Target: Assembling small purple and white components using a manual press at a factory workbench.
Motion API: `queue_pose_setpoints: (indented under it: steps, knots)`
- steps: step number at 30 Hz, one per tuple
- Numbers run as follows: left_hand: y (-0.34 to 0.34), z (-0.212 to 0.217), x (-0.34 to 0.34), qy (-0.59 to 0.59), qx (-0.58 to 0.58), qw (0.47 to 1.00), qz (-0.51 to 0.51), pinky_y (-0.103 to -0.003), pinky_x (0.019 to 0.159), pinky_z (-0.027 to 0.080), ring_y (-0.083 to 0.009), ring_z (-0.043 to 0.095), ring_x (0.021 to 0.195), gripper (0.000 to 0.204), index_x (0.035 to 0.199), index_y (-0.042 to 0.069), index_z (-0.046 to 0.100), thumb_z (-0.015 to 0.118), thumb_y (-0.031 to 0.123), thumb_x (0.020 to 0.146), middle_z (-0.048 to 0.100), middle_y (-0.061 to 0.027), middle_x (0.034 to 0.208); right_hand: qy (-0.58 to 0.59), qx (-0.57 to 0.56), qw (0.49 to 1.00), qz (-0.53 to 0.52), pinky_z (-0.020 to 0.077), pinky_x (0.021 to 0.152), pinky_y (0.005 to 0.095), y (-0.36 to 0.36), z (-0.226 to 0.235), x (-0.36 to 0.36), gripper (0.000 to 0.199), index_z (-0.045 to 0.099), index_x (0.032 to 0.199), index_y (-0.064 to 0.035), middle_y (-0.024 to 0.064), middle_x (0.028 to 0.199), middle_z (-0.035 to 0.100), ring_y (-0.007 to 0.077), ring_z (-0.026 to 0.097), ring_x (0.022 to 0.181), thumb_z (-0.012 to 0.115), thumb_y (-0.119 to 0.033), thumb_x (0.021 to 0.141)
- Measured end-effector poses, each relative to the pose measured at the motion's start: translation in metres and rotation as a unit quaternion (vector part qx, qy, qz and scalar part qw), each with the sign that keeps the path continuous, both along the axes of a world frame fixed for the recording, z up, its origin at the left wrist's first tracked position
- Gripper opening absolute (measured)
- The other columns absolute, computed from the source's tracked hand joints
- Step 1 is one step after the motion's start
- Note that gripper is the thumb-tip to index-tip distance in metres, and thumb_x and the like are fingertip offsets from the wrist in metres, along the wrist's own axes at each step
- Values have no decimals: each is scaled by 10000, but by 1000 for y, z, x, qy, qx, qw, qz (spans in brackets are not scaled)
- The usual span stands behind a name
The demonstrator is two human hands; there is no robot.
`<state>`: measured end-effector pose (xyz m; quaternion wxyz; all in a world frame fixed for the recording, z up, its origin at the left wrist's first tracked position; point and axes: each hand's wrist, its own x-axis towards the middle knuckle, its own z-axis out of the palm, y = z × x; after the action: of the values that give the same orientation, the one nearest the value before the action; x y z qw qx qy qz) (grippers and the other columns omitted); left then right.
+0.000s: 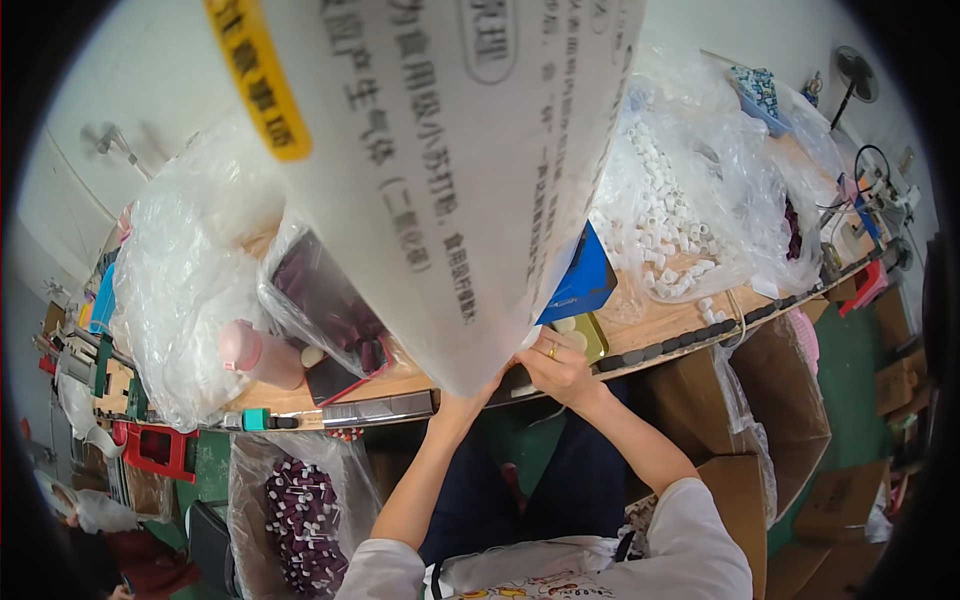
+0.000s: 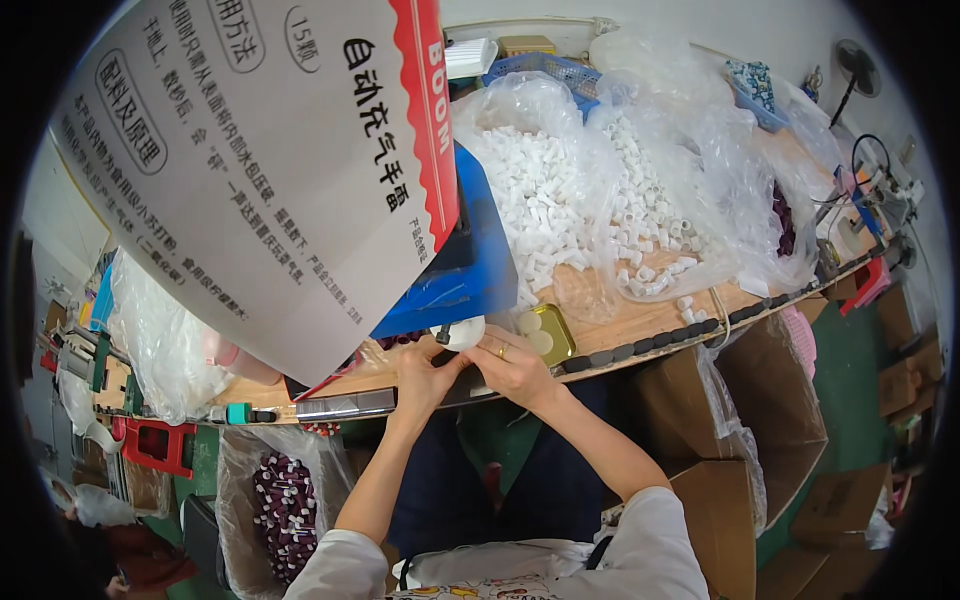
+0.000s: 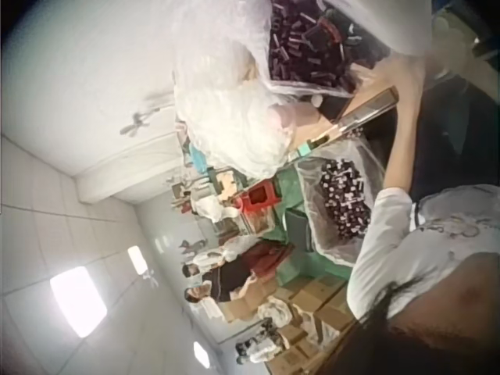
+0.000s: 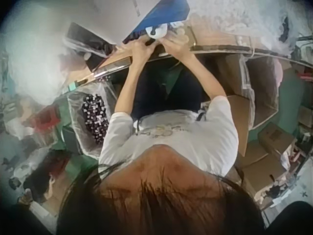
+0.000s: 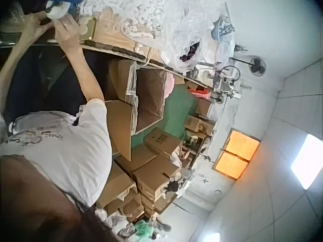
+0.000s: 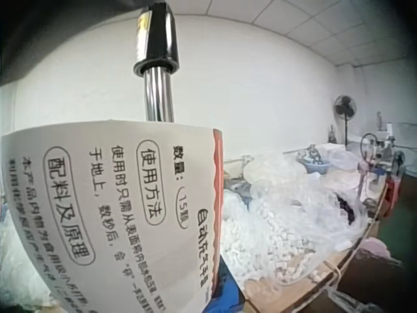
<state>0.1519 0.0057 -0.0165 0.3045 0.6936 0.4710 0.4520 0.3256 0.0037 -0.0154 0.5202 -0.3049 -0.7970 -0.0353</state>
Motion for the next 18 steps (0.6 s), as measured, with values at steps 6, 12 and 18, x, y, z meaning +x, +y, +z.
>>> queue_pose_setpoints:
  steps: [6,12,18]
  knots:
    - [-10,16,-13,-21,-62,996,-53,-342,951,474,-232,649,1090,534,1213,-15,651,849,116,734,707,-134,1156,156,-178,960,-149,541,756,392,34,13,58,243,735,986,-41,149,943,712,320,678,913,648,48,777]
    - [-3,-7,1,0,6,1000,-2,-363,877,505,-306,653,1046,293,1001,47,761,836,70,718,700,-130,1123,-25,-217,963,-155,511,741,433,62,12,78,142,691,905,-57,142,841,675,354,640,879,605,1,808]
    - [-9,1,9,-159,-11,984,78,-321,783,494,-189,656,871,266,964,-27,741,835,85,742,728,-124,962,-115,-261,952,-112,507,743,450,70,8,100,112,684,903,-77,148,879,670,362,634,892,612,-32,830]
